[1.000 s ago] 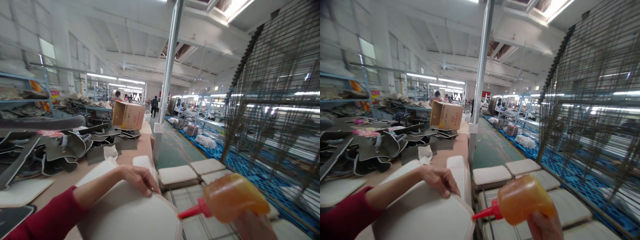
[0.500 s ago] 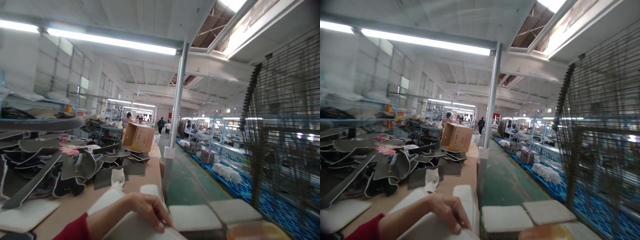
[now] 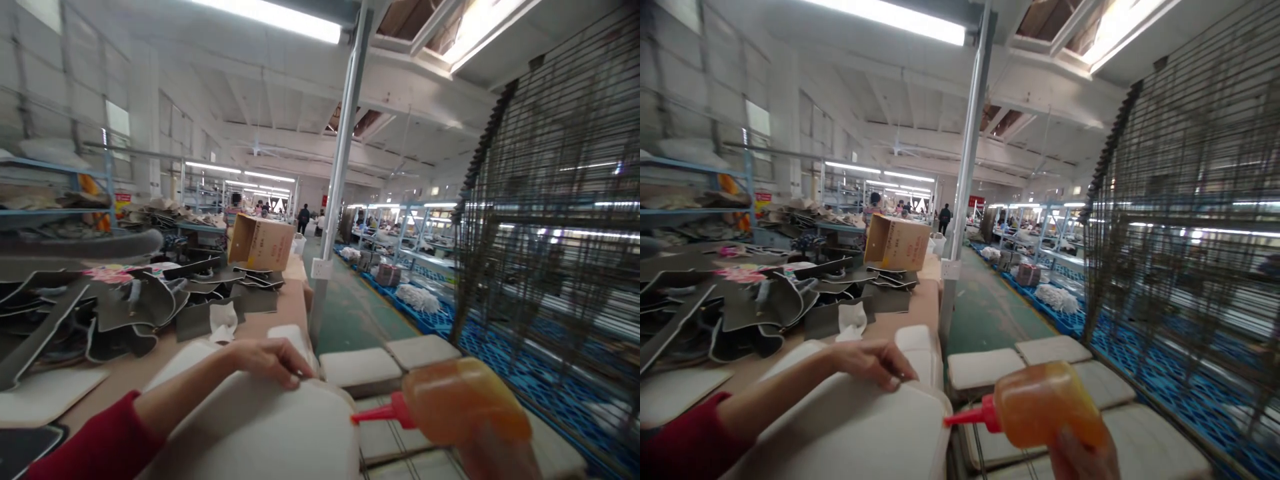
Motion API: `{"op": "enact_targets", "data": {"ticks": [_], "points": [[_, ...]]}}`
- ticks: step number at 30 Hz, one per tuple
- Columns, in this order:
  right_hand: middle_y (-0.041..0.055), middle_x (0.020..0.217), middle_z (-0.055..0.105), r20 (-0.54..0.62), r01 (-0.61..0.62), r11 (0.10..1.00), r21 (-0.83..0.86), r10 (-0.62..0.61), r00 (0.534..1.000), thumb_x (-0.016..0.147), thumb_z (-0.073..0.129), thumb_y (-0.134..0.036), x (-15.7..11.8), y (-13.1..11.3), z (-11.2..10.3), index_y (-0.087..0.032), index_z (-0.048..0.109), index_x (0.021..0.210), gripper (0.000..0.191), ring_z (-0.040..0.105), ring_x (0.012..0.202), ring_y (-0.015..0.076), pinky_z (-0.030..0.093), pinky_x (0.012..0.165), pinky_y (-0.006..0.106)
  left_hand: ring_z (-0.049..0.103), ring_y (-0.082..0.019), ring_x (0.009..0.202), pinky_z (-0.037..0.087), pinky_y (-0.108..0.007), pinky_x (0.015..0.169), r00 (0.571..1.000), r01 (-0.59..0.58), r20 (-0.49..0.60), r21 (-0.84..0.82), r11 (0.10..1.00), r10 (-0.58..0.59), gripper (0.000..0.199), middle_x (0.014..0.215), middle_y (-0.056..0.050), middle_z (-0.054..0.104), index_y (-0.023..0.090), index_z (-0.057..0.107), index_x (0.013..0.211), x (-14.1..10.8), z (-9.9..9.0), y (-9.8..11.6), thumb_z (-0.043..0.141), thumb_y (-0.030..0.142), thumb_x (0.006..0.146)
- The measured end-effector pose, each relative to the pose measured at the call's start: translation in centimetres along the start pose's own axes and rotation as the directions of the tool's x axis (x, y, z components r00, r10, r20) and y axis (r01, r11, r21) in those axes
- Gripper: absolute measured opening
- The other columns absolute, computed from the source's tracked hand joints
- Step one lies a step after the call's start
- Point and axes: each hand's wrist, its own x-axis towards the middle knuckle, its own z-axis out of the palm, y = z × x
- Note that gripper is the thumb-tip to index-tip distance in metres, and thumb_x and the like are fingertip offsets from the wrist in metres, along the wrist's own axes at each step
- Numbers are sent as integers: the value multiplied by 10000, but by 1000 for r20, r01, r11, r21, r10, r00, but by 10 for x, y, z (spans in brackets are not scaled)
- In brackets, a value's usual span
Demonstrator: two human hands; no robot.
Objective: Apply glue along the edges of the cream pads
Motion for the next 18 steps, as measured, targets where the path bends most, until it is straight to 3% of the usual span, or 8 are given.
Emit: {"op": "enact_targets", "data": {"ticks": [3,8,13,18], "points": [[-34,1173,602,-2,40,999,31,-40,999,698,724,-394,-1,-8,16,-376,435,1286,656,568,1053,206,471,911,271,549,-101,666,424,-149,611,1000,6,4,-18,1000,-6,500,743,-1,662,134,684,1081,-1,0,1,700,459,702],[-26,1047,656,-26,114,992,47,-113,993,715,720,-362,3,-10,24,-368,463,1269,611,630,878,175,511,825,247,553,-109,683,427,-154,627,999,4,-36,-14,1000,-4,448,757,-6,667,149,702,1038,-3,2,3,705,444,700],[-57,987,668,-120,86,995,40,-81,990,723,716,-355,-8,-7,29,-379,474,1248,579,626,876,149,493,832,210,560,-109,679,426,-150,620,999,22,-38,-36,999,-23,459,769,-9,675,135,694,1051,-4,4,4,696,444,711],[-94,980,667,-129,64,989,131,-47,991,647,783,-325,-9,-3,24,-379,534,1181,592,621,850,115,474,853,191,568,-110,690,428,-151,642,998,48,-31,-68,997,-50,456,798,-9,685,147,691,1069,-4,4,4,702,429,711]]}}
